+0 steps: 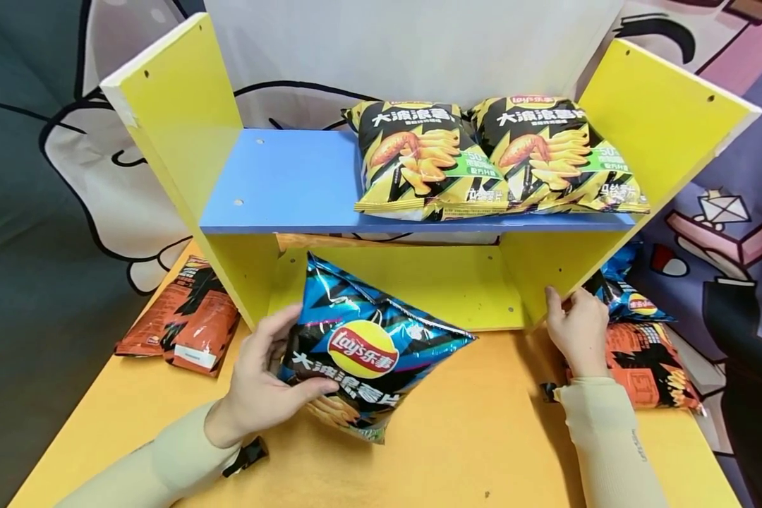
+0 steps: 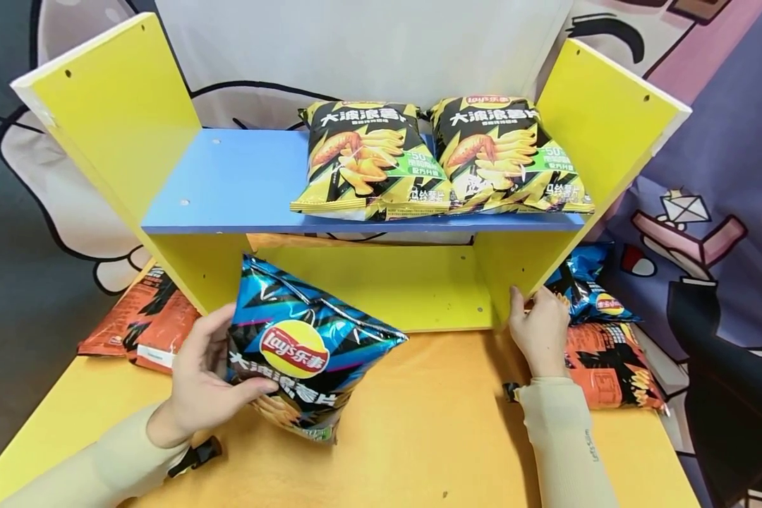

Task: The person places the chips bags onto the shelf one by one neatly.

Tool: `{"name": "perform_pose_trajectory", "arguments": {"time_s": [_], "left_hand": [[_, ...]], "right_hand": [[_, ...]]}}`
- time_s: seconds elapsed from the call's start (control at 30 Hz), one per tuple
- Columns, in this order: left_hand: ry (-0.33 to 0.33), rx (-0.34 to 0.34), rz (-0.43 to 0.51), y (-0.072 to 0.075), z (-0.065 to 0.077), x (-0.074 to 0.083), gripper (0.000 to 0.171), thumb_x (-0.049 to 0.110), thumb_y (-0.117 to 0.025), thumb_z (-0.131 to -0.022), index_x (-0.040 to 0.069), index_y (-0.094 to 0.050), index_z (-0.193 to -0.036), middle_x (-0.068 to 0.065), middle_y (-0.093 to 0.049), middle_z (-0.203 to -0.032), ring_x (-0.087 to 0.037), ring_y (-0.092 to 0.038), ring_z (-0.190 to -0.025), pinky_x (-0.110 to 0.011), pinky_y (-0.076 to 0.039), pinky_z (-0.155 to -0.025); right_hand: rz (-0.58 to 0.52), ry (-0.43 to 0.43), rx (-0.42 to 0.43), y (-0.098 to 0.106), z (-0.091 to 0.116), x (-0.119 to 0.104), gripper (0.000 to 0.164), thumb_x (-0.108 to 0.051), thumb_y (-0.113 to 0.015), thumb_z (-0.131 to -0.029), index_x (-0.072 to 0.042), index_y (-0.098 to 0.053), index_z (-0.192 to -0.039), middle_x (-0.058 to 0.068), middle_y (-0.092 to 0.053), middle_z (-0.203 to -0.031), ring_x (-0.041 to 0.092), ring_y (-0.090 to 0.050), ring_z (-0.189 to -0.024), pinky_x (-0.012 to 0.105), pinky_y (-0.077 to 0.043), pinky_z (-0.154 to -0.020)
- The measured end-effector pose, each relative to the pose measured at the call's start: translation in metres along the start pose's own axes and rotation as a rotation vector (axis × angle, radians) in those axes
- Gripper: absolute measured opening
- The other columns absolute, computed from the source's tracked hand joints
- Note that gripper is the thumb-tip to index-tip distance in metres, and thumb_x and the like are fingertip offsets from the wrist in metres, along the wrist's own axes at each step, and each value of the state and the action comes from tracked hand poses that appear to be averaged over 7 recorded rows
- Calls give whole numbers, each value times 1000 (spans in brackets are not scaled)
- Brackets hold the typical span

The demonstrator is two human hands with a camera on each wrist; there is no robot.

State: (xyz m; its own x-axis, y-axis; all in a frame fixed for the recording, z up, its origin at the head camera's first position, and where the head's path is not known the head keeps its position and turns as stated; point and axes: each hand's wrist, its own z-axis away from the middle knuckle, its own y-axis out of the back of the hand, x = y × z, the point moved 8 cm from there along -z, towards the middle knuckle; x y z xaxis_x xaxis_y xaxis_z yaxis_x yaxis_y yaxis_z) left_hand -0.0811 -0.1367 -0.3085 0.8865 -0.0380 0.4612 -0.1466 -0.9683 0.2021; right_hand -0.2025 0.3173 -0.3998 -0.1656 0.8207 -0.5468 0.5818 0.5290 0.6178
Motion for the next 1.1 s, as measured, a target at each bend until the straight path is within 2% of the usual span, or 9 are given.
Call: {"name": "perform_pose_trajectory", "arguments": {"time_s": [0.1, 0.2, 0.47, 0.6, 0.87, 1.1], "left_hand": [[-54, 55, 27, 7, -12, 7, 89, 17, -89, -80, -23, -39, -141, -13, -63, -143, -18, -64, -127, -23, -54, -101], [-81, 121, 40, 14, -24, 14, 89, 17, -90, -78, -23, -40, -141, -14, -64, -140, -19, -65, -125, -23, -55, -99], [-93, 324, -17, 35, -62, 32, 90, 26, -94, -75, -21, -45, -135, -17, -67, -130, -21, -68, -114, -26, -55, -96], [-84, 402, -31, 46, -79, 39, 91, 28, -95, -72, -18, -47, -134, -21, -67, -128, -25, -68, -111, -28, -56, -96], [-19, 481, -44, 55, -104, 42, 96, 35, -96, -71, -12, -44, -138, -24, -63, -132, -31, -67, -116, -30, -56, -97], [79, 466, -12, 56, -126, 38, 95, 38, -91, -76, -4, -42, -146, -22, -59, -138, -34, -63, -119, -32, -53, -98]], "right_hand": [[1, -5, -4, 0, 0, 0, 35, -26, -62, -102, 7, -73, -99, 26, -69, -77, 36, -59, -67, 21, -34, -51], [-1, -11, -11, -1, 0, 1, 36, -26, -62, -102, 8, -73, -101, 27, -70, -80, 37, -60, -69, 20, -34, -52], [-6, -1, -1, 1, 1, 1, 35, -26, -62, -102, 7, -73, -102, 27, -71, -80, 37, -61, -69, 18, -34, -49], [-3, 5, -5, 0, 0, 0, 35, -25, -62, -102, 8, -73, -101, 27, -71, -80, 39, -62, -69, 19, -34, -50], [1, -13, -28, -2, 1, -1, 36, -27, -61, -102, 7, -73, -103, 26, -71, -81, 35, -60, -69, 21, -35, -50], [2, -6, -15, -1, 1, 0, 36, -26, -61, -102, 8, -73, -102, 26, -71, -80, 37, -61, -70, 21, -35, -52]]}}
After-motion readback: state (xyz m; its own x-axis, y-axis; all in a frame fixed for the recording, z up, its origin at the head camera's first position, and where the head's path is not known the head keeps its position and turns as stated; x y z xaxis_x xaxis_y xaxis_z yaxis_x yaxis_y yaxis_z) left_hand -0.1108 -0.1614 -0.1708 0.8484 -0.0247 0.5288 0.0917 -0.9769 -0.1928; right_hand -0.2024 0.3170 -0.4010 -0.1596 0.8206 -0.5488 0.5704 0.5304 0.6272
